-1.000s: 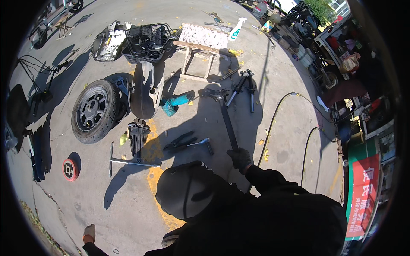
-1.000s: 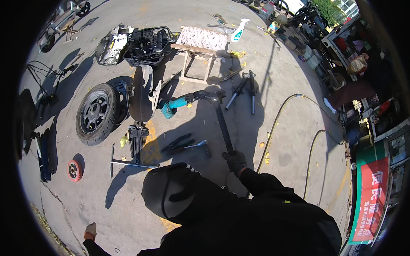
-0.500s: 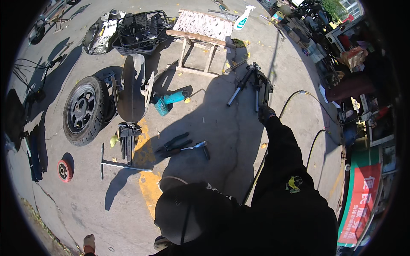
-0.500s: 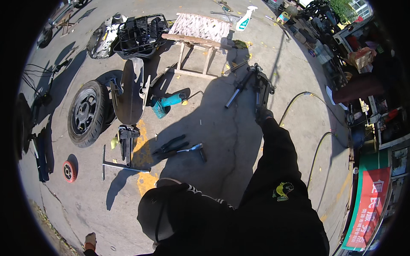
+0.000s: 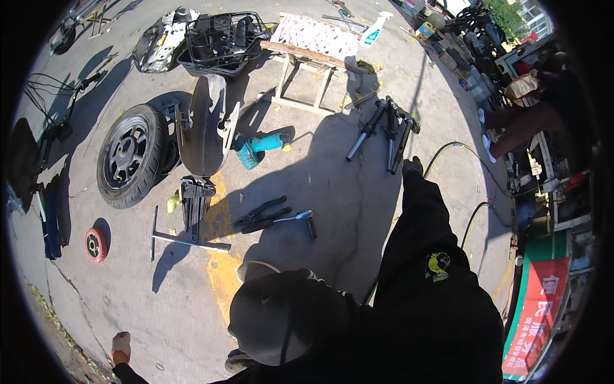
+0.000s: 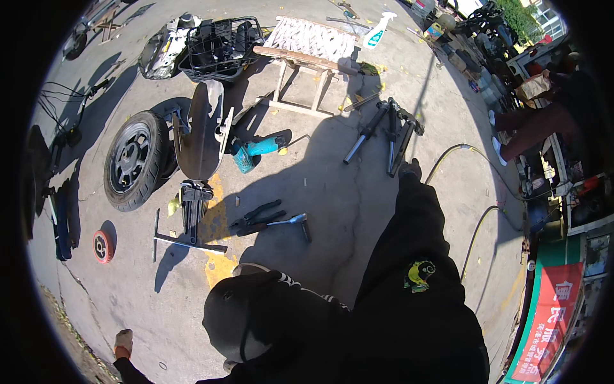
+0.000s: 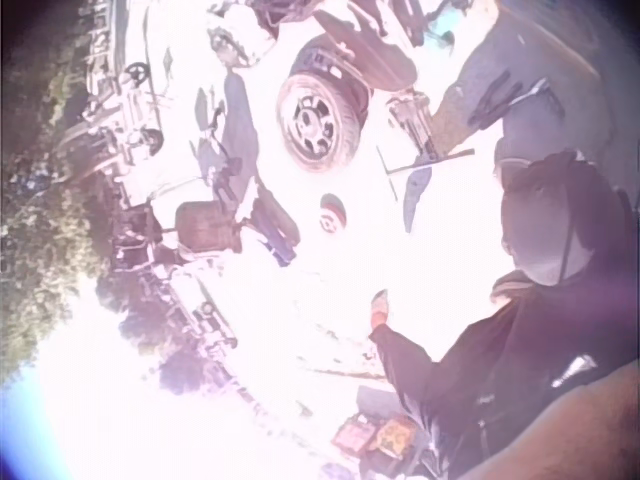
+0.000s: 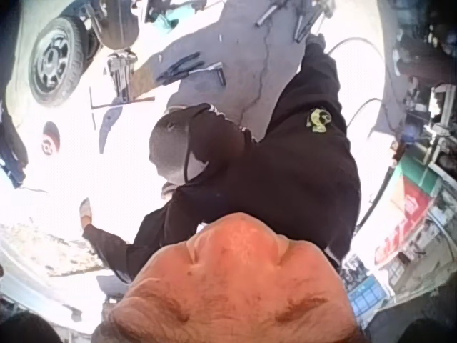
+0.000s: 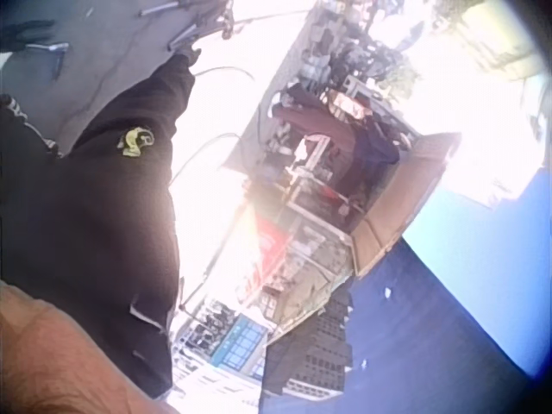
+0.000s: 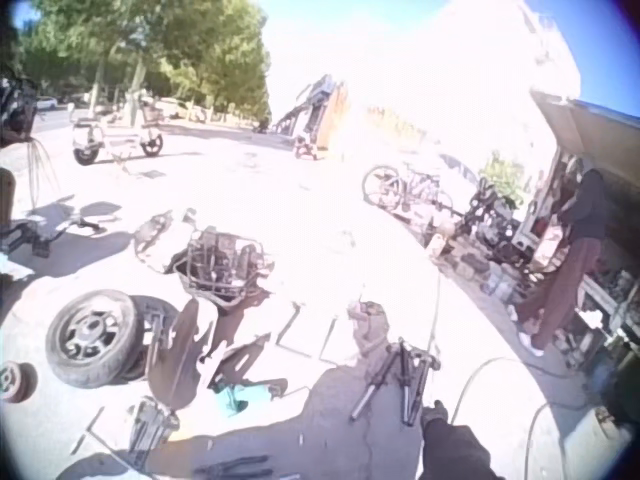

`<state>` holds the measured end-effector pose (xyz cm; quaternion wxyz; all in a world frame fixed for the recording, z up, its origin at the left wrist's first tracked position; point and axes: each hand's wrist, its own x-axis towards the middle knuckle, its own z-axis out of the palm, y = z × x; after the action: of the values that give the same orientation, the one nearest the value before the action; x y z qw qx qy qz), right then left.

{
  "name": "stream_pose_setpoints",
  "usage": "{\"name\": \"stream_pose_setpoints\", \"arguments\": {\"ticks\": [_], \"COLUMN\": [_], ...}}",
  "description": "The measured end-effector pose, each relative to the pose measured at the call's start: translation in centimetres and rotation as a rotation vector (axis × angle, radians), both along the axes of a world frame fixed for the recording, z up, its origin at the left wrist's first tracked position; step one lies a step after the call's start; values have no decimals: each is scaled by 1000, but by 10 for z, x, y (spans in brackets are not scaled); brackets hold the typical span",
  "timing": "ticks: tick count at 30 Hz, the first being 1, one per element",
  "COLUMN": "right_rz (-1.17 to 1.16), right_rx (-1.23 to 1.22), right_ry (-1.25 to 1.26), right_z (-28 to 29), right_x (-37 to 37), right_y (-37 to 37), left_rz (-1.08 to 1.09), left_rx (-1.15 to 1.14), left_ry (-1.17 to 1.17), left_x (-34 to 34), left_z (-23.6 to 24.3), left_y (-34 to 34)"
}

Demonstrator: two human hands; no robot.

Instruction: The person disassembles and reassembles a scooter suspension fork. They remove the inner tube from the outer housing, inspect the components, and then reinsert the tube back into the housing.

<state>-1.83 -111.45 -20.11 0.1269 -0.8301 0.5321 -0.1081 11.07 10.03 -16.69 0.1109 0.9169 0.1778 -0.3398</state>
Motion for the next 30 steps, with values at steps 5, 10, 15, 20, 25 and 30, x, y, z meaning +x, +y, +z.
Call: {"name": "stream_pose_setpoints", "arguments": {"ticks": [5, 10, 15, 20, 25, 30], "right_rz": [41, 934, 1543, 1795, 2184, 2212], "right_rx": [783, 663, 301, 334, 46, -605], "right_ry": [-361, 207, 73, -63, 99, 1652], "right_z": [0, 82, 204, 302, 273, 209], "right_x": [-8, 56, 174, 243, 233, 176], "right_y": [162, 322, 470, 655, 801, 813], "left_rz": [457, 385, 170, 84, 451, 218], "left_rx": [-318, -448, -306, 58, -87, 219], "left_ry": [-184, -385, -99, -55, 61, -210], "left_x": [61, 92, 16, -67, -96, -104], "left_z": [-21, -23, -47, -25, 12, 30], "left_y": [1, -13, -5, 19, 11, -7]}}
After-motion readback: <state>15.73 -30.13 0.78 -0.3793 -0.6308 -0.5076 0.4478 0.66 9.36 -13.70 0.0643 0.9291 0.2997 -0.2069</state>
